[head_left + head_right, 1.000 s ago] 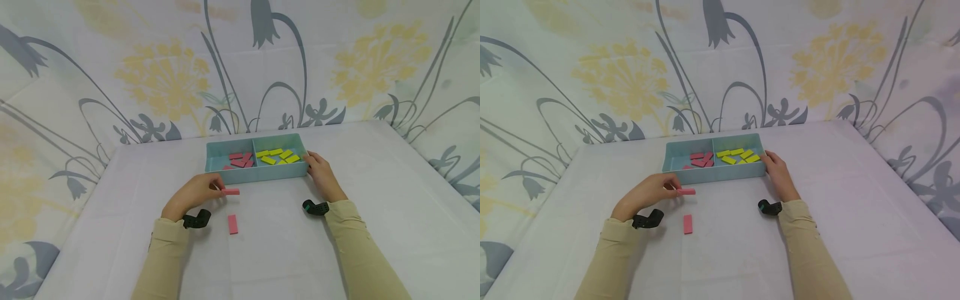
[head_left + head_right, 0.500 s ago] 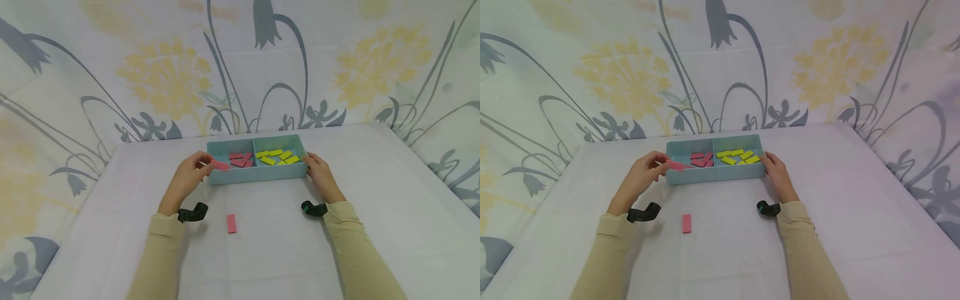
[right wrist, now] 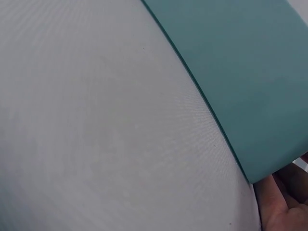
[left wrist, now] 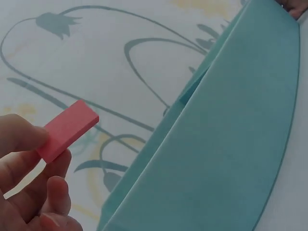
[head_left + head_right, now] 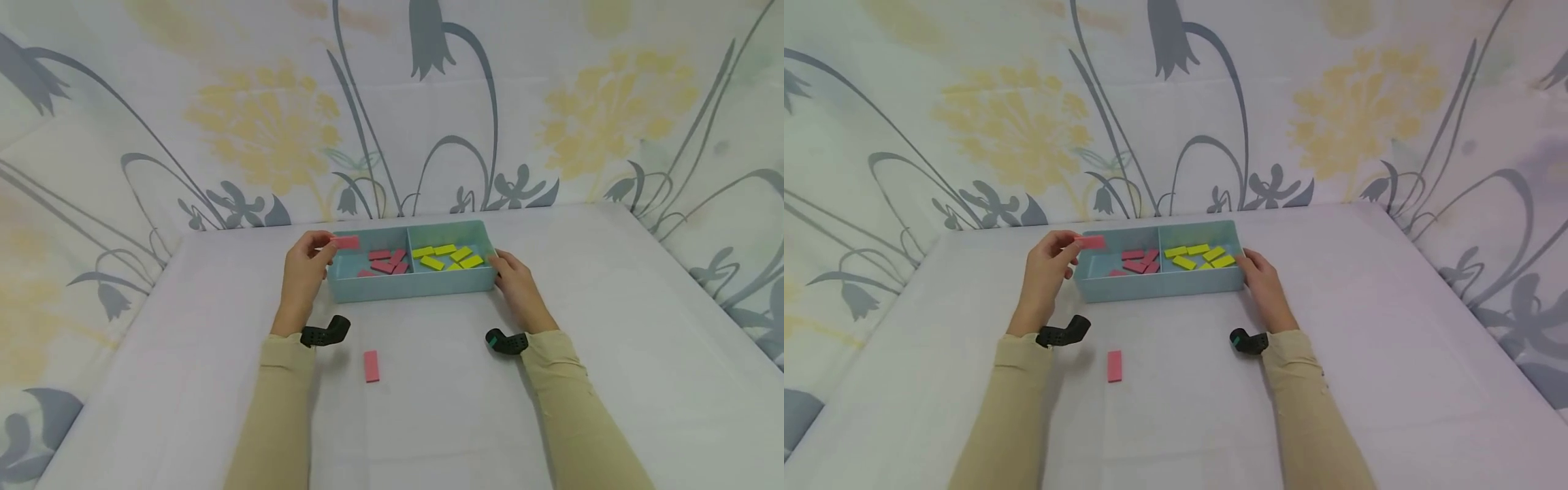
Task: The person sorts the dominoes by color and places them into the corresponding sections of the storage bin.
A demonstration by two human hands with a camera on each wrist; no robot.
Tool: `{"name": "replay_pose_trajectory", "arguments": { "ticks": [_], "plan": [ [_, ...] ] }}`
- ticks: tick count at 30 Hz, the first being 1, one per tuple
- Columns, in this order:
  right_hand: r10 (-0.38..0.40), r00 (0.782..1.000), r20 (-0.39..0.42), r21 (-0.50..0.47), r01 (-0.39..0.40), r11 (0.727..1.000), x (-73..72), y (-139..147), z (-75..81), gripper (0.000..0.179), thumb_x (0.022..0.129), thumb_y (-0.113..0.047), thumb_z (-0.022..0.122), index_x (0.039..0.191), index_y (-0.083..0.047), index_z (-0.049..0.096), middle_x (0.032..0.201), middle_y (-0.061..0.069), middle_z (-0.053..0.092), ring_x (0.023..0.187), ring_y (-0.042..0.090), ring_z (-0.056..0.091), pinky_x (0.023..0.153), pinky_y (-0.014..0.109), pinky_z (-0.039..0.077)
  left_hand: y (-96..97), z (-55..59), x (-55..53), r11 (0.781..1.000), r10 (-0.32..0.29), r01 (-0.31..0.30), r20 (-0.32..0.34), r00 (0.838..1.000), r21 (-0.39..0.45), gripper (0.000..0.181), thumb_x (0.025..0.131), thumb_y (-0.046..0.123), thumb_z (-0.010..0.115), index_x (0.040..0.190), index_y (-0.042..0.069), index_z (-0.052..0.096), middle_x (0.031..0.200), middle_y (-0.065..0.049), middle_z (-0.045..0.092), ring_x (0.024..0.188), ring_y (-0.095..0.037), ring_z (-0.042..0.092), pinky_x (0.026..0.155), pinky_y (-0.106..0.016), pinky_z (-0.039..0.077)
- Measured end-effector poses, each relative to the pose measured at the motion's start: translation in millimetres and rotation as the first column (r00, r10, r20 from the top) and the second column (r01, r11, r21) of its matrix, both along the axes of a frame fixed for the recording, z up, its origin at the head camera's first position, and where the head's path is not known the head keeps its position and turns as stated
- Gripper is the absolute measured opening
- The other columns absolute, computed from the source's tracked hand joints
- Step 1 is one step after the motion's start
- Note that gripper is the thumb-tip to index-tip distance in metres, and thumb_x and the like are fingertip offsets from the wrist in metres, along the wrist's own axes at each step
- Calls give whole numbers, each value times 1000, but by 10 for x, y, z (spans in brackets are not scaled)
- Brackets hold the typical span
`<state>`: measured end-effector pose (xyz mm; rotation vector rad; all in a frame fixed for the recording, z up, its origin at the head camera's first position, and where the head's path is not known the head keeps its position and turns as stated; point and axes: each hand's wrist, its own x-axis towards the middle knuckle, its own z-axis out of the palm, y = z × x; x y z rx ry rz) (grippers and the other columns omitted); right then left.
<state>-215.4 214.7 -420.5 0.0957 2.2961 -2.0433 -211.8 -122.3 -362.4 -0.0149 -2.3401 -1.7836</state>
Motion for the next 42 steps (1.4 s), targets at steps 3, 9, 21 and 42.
{"name": "replay_pose_trajectory", "arguments": {
  "ticks": [3,9,21,42],
  "plan": [
    [3,1000,3,5,-3,1000,-5,-7,2,63,92,-43,40,140,-5,24,145,10,19,130,21,24,103,36,25,18,-38,-44,998,48,-47,-35,998,32,26,86,27,58,107,11,57,95,-3,59,75,-24,52,54,-22,41],
    [5,1000,-20,32,-4,999,-7,13,-8,62,93,-42,39,140,-4,25,144,11,21,130,22,25,103,37,26,100,-88,-92,983,178,-172,-149,973,59,19,87,21,54,103,10,53,93,-4,58,77,-21,52,64,-25,41],
    [5,1000,-15,64,-4,998,-8,29,2,63,92,-44,38,140,-6,24,145,11,20,130,22,25,102,37,26,88,-248,-151,982,166,-150,-145,975,116,24,87,29,58,100,9,58,95,-5,58,89,-14,52,76,-28,41],
    [6,1000,-6,56,-6,998,-18,13,-25,63,92,-44,39,142,-8,22,146,9,17,130,22,23,103,37,25,116,-354,-167,942,118,-181,-226,967,-282,16,84,31,61,93,22,70,96,8,62,109,-13,45,93,-34,33]
  ]
}}
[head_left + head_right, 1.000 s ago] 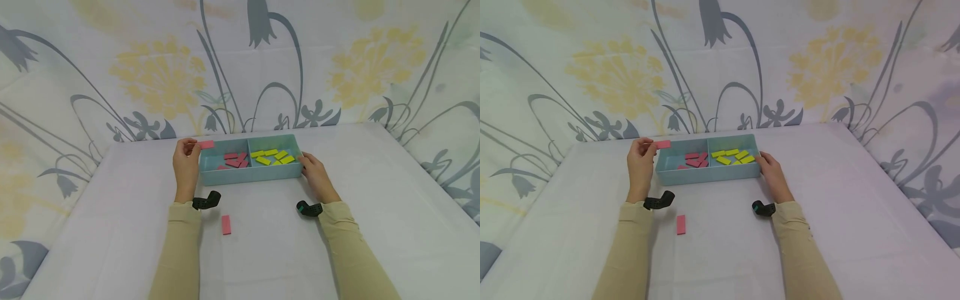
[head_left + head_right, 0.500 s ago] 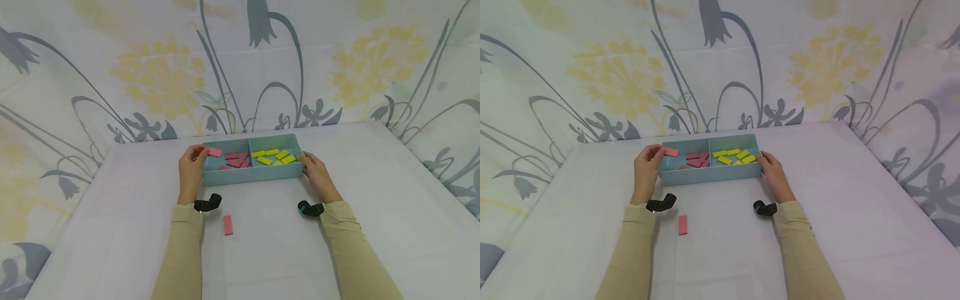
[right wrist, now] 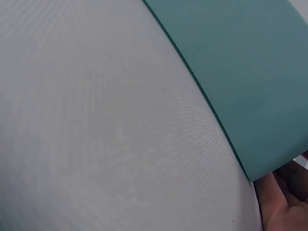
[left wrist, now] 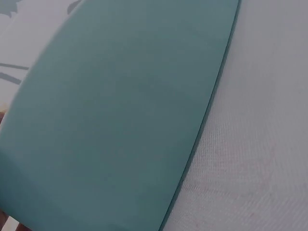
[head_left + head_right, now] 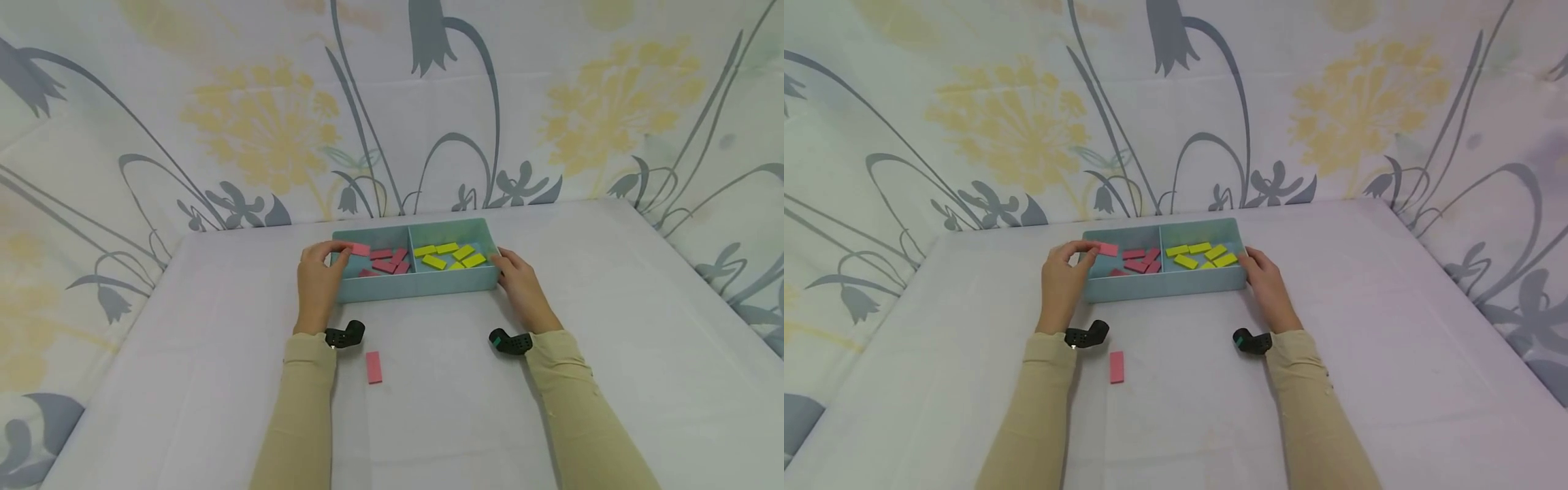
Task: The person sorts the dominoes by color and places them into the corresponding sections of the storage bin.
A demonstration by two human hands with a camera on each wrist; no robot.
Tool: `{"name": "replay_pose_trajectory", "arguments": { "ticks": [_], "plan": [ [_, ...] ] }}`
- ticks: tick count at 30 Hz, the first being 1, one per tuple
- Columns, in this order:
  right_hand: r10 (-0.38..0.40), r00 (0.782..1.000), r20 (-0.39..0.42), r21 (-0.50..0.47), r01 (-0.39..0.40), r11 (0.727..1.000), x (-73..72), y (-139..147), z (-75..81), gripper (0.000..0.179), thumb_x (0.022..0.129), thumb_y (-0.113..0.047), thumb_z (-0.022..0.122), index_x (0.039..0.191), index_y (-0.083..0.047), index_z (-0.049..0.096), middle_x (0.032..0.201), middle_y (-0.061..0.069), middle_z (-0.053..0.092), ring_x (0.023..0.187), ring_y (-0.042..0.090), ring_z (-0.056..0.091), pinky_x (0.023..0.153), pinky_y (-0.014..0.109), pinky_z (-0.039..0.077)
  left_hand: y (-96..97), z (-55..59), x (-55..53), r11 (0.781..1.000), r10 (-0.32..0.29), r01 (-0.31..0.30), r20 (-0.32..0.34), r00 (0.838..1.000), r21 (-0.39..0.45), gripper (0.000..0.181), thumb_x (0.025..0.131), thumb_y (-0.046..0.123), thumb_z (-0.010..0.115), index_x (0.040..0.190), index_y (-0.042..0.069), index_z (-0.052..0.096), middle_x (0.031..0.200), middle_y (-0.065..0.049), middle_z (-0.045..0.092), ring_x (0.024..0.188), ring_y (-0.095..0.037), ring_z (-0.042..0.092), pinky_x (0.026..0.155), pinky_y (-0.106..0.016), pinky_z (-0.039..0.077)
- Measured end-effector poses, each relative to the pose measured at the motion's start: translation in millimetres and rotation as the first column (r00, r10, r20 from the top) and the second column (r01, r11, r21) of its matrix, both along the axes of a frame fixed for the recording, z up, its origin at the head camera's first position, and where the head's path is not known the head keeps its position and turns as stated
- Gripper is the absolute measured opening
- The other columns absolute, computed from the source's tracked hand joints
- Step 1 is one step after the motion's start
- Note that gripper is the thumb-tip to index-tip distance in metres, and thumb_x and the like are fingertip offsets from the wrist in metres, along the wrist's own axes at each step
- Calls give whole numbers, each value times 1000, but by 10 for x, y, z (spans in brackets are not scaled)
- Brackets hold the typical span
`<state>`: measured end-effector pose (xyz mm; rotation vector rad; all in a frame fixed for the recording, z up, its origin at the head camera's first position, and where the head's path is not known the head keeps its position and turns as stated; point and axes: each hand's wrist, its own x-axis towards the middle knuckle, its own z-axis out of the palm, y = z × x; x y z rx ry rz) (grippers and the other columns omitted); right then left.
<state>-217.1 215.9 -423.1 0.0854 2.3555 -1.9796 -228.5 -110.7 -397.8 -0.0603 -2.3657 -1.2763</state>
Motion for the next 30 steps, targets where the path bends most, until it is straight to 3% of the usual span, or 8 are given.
{"name": "replay_pose_trajectory", "arguments": {
  "ticks": [4,12,17,22,30],
  "plan": [
    [-3,1000,-5,-1,3,1000,3,-1,10,60,93,-42,39,141,-8,24,145,8,19,130,21,24,102,36,26,-10,-6,-15,997,1,-3,-25,1000,-71,13,83,26,63,91,20,71,94,5,64,109,-15,47,94,-34,33],
    [4,1000,31,-15,-4,1000,158,-99,272,55,95,-32,36,140,-3,22,146,12,17,131,22,22,103,36,25,-3,25,8,981,-28,34,33,999,-193,16,85,23,60,95,16,71,97,0,65,105,-20,52,92,-35,36],
    [2,1000,22,-22,-2,1000,113,-67,206,54,95,-32,37,140,-4,24,145,11,19,131,22,22,103,36,25,23,44,-3,954,-32,49,64,997,-296,19,87,22,56,98,16,70,100,-3,64,104,-24,52,90,-39,38],
    [-3,1000,11,-17,3,1000,36,-24,75,56,94,-36,37,140,-6,25,145,10,20,130,22,24,103,37,25,49,49,-1,927,-19,62,116,993,-371,23,89,25,52,106,18,67,108,-4,62,114,-27,45,94,-43,35],
    [0,1000,7,-3,0,1000,13,-9,35,57,94,-36,37,140,-6,24,145,10,20,130,23,24,103,38,25,83,104,41,910,-28,105,195,980,-401,32,92,21,46,122,22,57,122,-7,55,121,-30,39,94,-48,34]
  ]
}}
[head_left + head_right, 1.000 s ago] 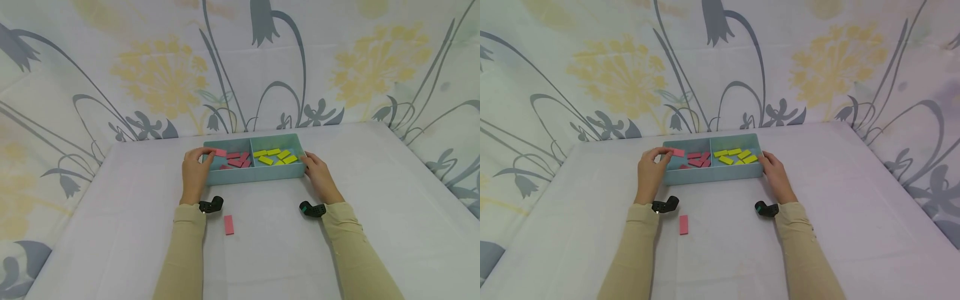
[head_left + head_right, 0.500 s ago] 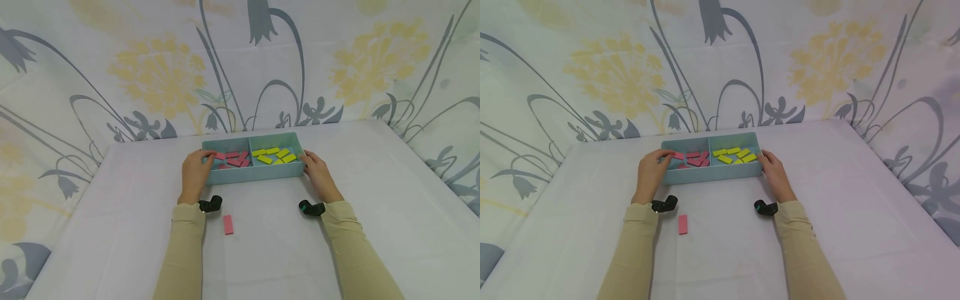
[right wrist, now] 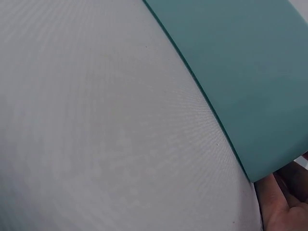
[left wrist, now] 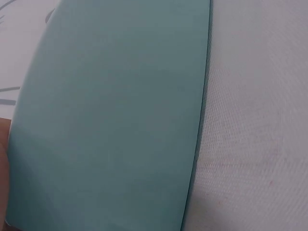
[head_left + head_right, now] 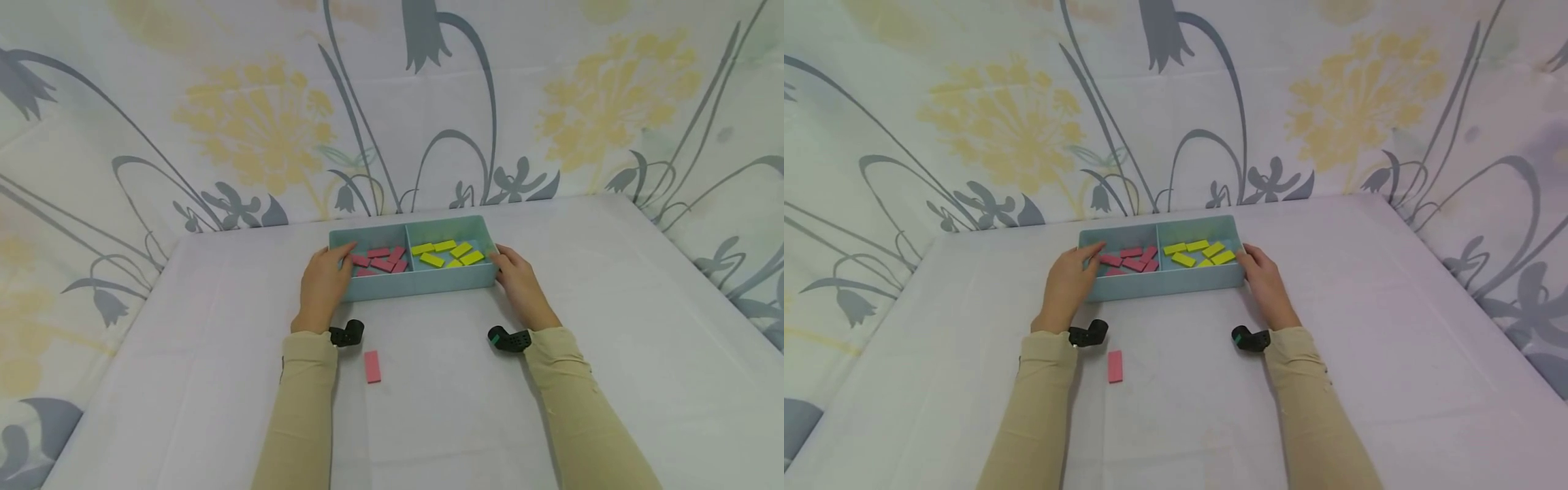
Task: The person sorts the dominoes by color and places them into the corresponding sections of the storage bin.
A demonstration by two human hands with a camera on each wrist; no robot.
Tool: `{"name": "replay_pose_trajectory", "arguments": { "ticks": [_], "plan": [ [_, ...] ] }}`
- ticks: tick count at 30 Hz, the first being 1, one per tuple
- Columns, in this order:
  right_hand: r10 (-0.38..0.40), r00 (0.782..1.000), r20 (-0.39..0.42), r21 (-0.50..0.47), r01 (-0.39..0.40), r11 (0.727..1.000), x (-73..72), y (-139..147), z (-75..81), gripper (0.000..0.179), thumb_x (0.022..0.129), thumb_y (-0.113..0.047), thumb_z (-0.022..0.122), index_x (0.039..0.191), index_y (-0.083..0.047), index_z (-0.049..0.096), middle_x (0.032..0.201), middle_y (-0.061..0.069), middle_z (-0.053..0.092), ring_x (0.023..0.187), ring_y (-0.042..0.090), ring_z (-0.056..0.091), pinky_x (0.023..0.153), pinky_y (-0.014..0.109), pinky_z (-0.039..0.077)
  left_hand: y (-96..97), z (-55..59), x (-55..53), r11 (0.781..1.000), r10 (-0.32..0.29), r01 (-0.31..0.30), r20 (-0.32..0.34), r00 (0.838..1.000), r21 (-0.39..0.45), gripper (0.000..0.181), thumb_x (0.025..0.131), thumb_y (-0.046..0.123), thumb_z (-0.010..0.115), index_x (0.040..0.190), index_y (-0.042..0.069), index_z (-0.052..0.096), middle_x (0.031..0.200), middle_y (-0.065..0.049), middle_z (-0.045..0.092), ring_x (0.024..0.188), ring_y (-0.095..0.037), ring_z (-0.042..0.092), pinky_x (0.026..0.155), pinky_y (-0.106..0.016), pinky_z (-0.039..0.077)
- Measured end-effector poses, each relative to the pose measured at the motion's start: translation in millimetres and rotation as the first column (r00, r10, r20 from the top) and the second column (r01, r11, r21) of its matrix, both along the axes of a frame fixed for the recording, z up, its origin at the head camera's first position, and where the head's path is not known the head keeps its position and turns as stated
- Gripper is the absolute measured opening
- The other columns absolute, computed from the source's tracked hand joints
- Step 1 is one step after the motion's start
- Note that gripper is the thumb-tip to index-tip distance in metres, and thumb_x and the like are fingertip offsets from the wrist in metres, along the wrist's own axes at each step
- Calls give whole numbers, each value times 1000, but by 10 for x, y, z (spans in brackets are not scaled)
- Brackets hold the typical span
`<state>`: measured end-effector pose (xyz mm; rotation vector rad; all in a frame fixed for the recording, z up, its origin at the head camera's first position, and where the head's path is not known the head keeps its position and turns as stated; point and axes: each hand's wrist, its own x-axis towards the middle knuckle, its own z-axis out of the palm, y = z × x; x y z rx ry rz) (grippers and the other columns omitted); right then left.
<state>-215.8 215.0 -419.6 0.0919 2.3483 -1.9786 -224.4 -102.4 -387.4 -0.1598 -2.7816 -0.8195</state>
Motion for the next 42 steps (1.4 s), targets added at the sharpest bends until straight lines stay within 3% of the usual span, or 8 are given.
{"name": "replay_pose_trajectory", "arguments": {
  "ticks": [15,26,29,36,42],
  "plan": [
    [16,1000,-15,-25,-16,1000,-7,-5,-17,59,94,-39,38,141,-7,23,145,10,19,129,23,27,102,37,26,-33,6,22,999,-3,4,-18,1000,51,28,91,19,47,114,20,62,118,-6,57,113,-27,46,87,-45,40],
    [39,999,12,-60,-38,998,-2,25,-25,67,92,-43,40,142,-5,15,147,10,12,132,21,20,103,36,24,-92,24,51,992,32,-18,-114,993,122,23,88,18,51,105,18,66,112,-3,60,109,-25,50,87,-42,39],
    [39,999,19,-94,-37,995,-2,28,-20,66,92,-40,42,142,-5,16,147,11,12,131,20,20,103,35,24,-108,25,46,983,67,-42,-138,988,180,22,87,17,52,104,17,67,110,-3,61,105,-24,51,85,-41,40],
    [51,999,4,-82,-51,995,-1,40,-1,70,91,-45,41,142,-5,15,147,11,11,132,21,19,103,36,23,-140,7,44,941,158,-85,-203,966,329,19,89,21,52,100,13,66,95,-3,59,83,-18,53,66,-32,42],
    [56,998,7,-66,-55,996,-8,45,-7,71,91,-46,39,143,-5,14,147,9,11,132,20,19,104,35,23,-137,-42,79,912,193,-114,-167,967,395,22,88,27,54,95,9,64,79,-4,54,72,-17,48,63,-29,38]
  ]
}}
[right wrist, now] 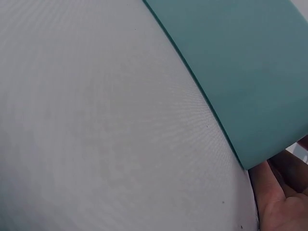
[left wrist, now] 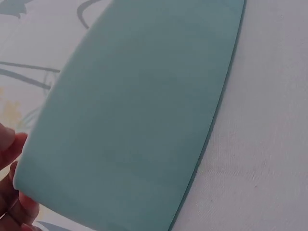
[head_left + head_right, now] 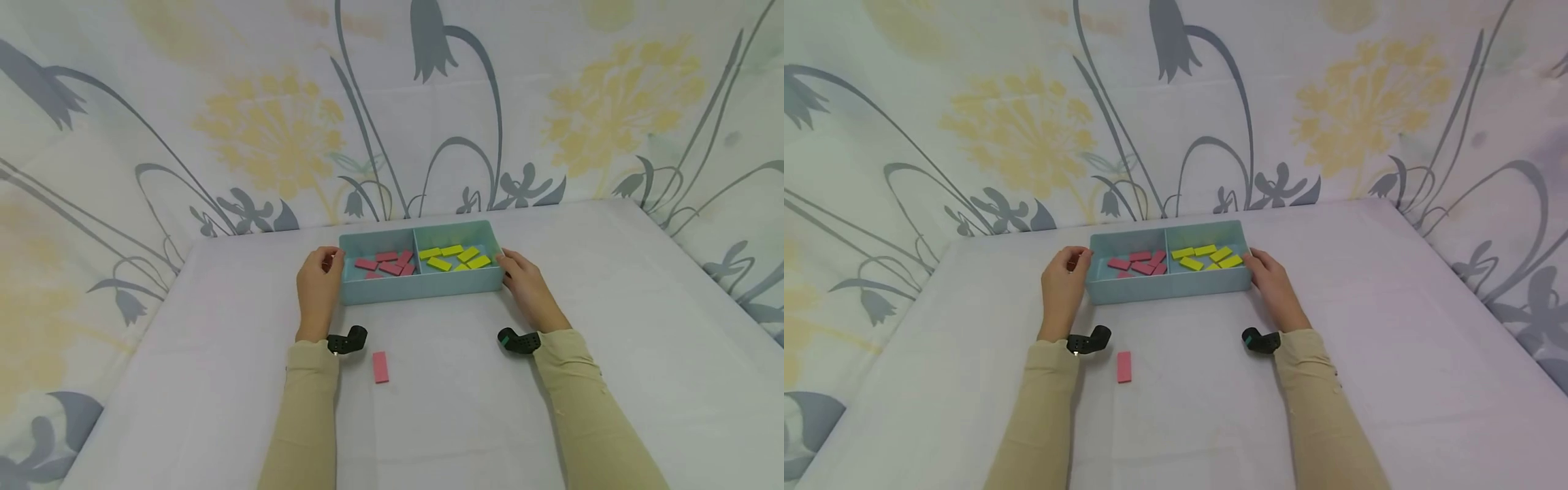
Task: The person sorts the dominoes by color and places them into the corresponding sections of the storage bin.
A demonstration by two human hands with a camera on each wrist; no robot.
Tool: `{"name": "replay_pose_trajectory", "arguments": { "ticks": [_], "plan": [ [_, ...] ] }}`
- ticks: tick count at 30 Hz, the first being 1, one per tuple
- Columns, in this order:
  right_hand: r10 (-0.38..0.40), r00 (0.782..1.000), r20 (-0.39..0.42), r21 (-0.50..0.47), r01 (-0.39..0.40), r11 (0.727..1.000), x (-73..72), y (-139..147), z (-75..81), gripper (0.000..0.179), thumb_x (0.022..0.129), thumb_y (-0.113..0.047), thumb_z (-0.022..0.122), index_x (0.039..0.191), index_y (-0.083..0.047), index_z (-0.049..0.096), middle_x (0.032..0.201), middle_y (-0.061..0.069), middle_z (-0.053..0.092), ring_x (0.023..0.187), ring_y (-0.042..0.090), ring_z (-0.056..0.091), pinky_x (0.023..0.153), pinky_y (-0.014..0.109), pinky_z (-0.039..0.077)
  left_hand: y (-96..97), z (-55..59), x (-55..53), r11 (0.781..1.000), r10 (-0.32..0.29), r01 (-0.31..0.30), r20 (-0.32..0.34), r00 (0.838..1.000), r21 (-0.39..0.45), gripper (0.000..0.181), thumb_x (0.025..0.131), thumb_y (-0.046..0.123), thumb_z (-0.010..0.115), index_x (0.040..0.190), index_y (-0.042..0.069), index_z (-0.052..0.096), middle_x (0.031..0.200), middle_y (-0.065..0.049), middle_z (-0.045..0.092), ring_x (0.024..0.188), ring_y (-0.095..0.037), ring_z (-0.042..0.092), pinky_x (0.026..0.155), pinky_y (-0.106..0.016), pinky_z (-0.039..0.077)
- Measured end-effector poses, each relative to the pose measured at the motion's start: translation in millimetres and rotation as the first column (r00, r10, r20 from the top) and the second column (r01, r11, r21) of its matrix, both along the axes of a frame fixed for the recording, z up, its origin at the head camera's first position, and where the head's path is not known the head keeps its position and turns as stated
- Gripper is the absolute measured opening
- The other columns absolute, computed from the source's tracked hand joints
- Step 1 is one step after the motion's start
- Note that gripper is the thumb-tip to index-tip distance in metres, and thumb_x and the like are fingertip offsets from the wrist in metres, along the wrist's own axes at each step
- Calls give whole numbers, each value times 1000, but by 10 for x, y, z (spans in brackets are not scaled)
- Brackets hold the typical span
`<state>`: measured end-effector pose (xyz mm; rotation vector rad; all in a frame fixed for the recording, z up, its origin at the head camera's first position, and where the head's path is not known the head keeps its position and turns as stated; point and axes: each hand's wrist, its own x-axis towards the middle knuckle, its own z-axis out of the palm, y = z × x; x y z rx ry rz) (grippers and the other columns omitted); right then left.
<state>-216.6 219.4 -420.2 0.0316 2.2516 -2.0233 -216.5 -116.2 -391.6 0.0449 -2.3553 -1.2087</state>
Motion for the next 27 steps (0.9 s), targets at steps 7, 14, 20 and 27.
{"name": "replay_pose_trajectory", "arguments": {
  "ticks": [7,14,20,27],
  "plan": [
    [5,1000,6,14,-5,1000,15,28,-8,71,91,-47,40,143,-5,15,147,9,11,132,20,18,104,36,23,-70,9,79,983,-137,125,88,987,134,28,88,40,52,86,17,66,63,-4,54,54,-15,46,48,-26,35],
    [13,1000,0,-1,-13,1000,25,53,-2,72,91,-46,41,142,-4,14,147,11,12,132,20,17,104,36,22,-138,61,156,894,-428,363,261,865,261,38,88,44,50,80,10,66,57,-11,53,39,-19,42,43,-30,35],
    [15,1000,19,-12,-15,1000,65,15,68,70,92,-43,41,142,-4,15,147,10,12,132,20,18,103,35,23,-127,106,190,815,-567,536,493,660,220,24,88,29,54,92,9,66,67,-9,60,58,-22,57,54,-29,42],
    [19,1000,22,-30,-18,999,107,-38,165,67,93,-40,41,142,-2,14,147,11,12,132,20,17,103,35,23,-89,90,212,715,-630,665,612,478,216,28,89,26,52,96,1,63,73,-12,63,65,-24,61,65,-32,48]
  ]
}}
